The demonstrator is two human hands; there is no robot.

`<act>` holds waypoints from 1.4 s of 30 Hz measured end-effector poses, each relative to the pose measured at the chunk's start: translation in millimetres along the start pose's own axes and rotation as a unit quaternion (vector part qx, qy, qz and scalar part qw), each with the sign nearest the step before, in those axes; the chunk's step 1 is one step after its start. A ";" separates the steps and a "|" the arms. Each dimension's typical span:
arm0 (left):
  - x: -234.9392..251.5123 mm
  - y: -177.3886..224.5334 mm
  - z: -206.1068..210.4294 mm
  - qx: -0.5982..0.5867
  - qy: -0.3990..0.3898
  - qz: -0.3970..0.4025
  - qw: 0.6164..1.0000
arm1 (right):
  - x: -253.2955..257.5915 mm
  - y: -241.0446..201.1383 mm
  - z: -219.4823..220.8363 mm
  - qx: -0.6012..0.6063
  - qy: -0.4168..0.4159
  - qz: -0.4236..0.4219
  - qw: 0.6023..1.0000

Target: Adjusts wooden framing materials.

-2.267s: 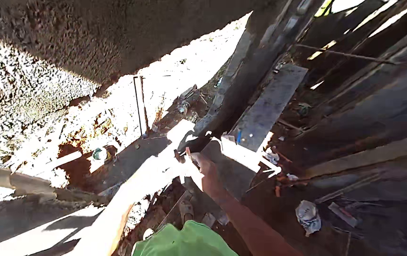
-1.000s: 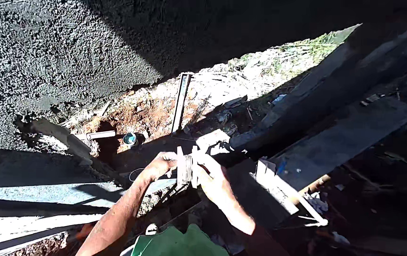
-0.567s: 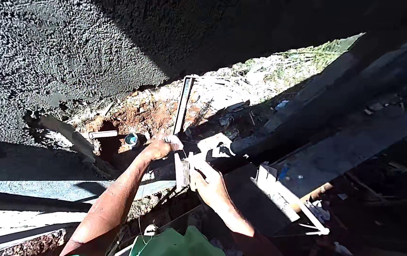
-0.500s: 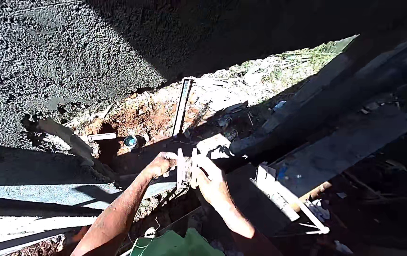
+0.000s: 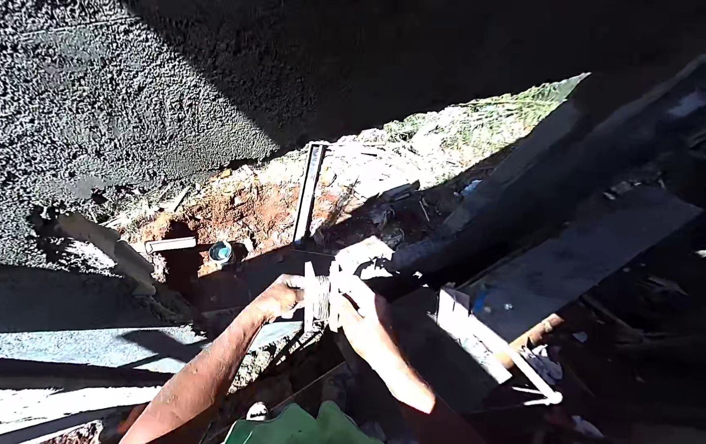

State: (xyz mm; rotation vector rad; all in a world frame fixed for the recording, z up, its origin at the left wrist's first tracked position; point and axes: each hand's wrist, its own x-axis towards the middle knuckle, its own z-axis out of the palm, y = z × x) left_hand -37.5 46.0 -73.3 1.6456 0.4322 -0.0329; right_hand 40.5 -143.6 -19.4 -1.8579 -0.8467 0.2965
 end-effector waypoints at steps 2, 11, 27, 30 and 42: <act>-27.8 -13.5 35.6 0.039 -0.066 -0.047 0.996 | 10.6 6.3 -6.1 -0.041 0.033 0.009 0.999; 2.0 89.9 -38.3 0.189 0.005 0.157 0.969 | -6.6 19.4 1.5 -0.022 -0.031 -0.027 0.999; -11.6 97.5 -44.6 0.230 0.037 0.200 0.952 | -12.0 13.9 4.8 -0.026 -0.040 -0.057 0.997; -11.2 37.0 -25.2 0.082 0.055 0.082 0.992 | -9.6 -5.5 -4.7 0.045 -0.029 0.010 0.999; -74.3 9.3 38.7 0.115 0.053 0.084 0.988 | 5.7 39.0 10.2 0.135 0.088 0.163 0.974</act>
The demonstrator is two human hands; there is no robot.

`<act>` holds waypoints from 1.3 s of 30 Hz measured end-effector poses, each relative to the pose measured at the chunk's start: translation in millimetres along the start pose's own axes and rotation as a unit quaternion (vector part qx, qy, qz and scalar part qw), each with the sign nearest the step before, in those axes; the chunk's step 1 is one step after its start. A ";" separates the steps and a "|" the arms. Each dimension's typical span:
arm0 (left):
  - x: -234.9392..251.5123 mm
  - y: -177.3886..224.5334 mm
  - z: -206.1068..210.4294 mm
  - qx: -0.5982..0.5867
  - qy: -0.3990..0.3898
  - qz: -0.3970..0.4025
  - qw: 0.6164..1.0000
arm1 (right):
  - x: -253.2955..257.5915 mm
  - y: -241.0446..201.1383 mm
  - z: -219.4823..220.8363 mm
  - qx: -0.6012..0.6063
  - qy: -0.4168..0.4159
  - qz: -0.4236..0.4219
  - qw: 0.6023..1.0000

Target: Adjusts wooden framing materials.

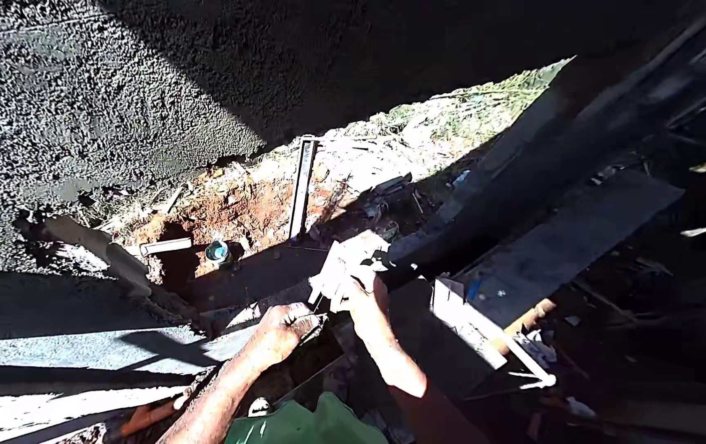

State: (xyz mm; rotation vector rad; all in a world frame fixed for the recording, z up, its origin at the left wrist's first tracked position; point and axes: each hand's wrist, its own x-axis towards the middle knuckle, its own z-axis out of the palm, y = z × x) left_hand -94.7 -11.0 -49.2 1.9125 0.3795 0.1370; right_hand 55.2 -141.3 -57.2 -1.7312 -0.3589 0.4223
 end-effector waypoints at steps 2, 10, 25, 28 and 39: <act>-1.7 -2.5 1.9 0.009 0.039 0.002 0.999 | 0.6 -0.1 3.5 -0.003 0.011 -0.012 1.000; 8.2 -3.8 -7.9 0.254 0.118 0.053 0.959 | -10.3 -4.5 5.3 -0.090 -0.028 -0.030 0.995; 16.8 -16.4 -3.1 0.017 0.094 0.075 0.993 | -0.7 -4.5 -9.0 0.067 -0.137 0.172 0.973; 24.5 -18.6 5.1 -0.145 0.123 0.042 0.981 | -9.0 -7.6 -9.5 0.123 -0.134 0.174 0.968; 28.5 5.5 30.9 -0.435 0.204 -0.253 0.840 | -10.8 10.6 -12.8 -0.098 -0.113 -0.163 0.975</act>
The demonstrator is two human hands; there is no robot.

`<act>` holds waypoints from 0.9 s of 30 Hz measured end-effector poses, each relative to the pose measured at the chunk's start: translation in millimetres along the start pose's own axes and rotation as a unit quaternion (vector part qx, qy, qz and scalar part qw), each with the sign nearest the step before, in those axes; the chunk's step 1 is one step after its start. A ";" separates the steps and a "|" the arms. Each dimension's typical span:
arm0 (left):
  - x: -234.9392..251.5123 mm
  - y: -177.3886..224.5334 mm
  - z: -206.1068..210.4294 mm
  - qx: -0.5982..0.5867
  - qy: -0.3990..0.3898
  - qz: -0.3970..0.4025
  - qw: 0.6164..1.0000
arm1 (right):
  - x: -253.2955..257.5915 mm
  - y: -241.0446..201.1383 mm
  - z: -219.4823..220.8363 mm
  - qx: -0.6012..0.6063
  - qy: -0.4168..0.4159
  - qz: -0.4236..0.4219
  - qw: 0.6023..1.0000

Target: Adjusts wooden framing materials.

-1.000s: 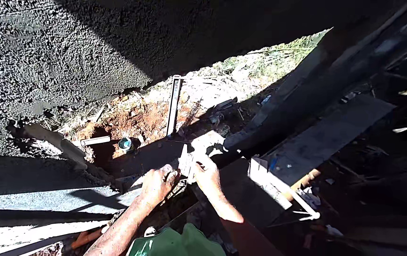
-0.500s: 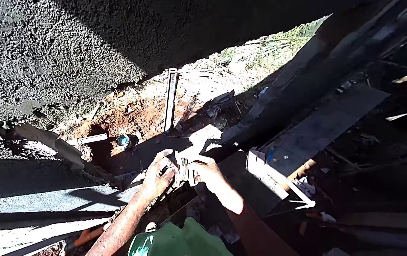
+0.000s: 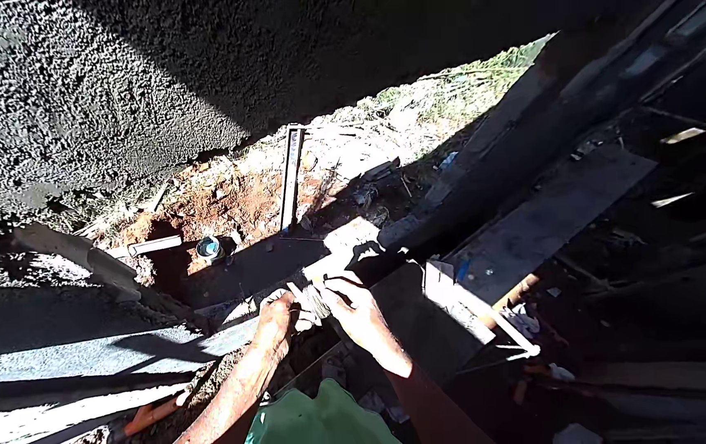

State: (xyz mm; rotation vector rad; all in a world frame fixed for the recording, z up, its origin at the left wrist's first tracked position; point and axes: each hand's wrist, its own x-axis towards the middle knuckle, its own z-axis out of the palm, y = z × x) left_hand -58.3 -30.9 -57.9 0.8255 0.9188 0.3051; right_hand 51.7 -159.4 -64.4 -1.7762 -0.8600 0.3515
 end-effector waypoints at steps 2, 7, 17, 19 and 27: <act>-2.1 -2.2 6.5 -0.006 0.012 -0.005 1.000 | -3.6 -3.4 6.4 0.048 0.033 0.035 0.998; -6.0 -7.5 8.8 0.020 0.007 -0.010 1.000 | -7.6 2.9 4.3 0.170 -0.072 0.117 0.976; 2.1 -19.7 -1.7 0.059 -0.001 -0.007 0.998 | -7.2 4.6 -5.3 0.227 -0.148 0.208 0.940; 3.7 -21.8 -3.8 0.054 0.001 -0.015 0.998 | -8.4 4.3 -4.0 0.194 -0.132 0.212 0.949; 2.5 -22.9 -5.8 0.068 -0.027 -0.025 0.997 | -12.3 10.9 -9.3 0.278 -0.130 0.219 0.926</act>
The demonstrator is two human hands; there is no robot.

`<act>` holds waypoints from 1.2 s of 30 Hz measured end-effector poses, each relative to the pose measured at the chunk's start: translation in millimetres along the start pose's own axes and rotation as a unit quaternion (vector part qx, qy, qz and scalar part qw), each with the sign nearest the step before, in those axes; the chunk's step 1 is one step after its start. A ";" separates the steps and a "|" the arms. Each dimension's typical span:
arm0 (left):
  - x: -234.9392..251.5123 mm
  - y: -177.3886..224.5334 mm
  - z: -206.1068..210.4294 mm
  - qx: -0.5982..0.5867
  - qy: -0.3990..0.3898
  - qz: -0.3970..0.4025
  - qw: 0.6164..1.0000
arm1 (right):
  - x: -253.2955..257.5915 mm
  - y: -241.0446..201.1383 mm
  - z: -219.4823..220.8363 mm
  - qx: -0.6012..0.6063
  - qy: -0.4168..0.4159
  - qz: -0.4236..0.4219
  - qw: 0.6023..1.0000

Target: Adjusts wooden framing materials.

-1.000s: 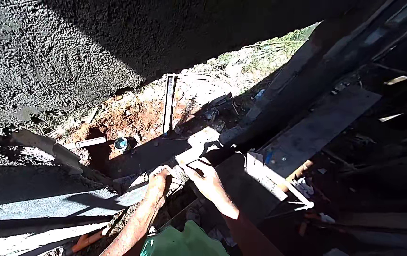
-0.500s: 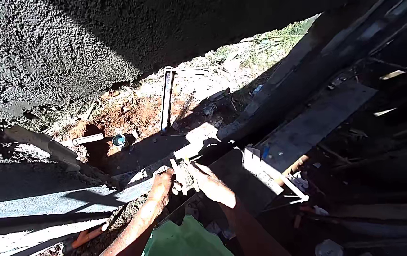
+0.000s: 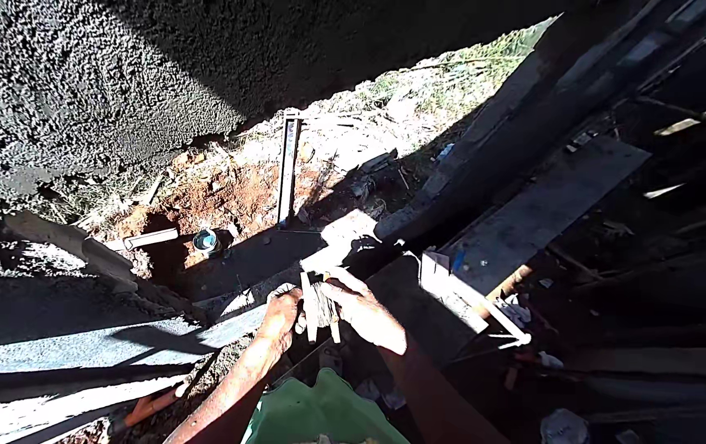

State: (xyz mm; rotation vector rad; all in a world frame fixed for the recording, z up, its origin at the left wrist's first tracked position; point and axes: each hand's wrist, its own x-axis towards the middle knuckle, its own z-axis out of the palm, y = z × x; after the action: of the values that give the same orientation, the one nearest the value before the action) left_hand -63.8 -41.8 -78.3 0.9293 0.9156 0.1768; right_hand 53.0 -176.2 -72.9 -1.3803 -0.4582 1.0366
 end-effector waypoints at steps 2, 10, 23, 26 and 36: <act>-1.0 -0.6 1.1 0.002 0.003 0.002 1.000 | -0.1 2.5 -0.1 0.010 0.003 -0.004 1.000; 1.6 -4.4 -5.9 0.064 -0.005 0.066 0.996 | 1.1 15.9 0.5 0.041 -0.045 -0.016 0.998; 6.9 69.6 -22.1 0.301 -0.226 0.245 0.894 | -2.0 -1.4 -15.8 -0.134 -0.094 -0.018 0.986; -0.1 76.1 -16.6 0.298 -0.229 0.284 0.882 | 3.5 2.6 -16.2 -0.101 0.011 0.036 0.994; -29.3 14.0 -56.8 0.353 -0.365 0.295 0.809 | 30.3 11.2 -48.0 0.276 0.287 0.105 0.912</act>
State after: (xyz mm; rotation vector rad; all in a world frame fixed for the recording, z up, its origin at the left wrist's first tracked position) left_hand -121.0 -12.9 -65.2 1.8035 -0.0993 -0.0185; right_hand 103.0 -180.8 -101.7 -1.1517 0.4050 0.7877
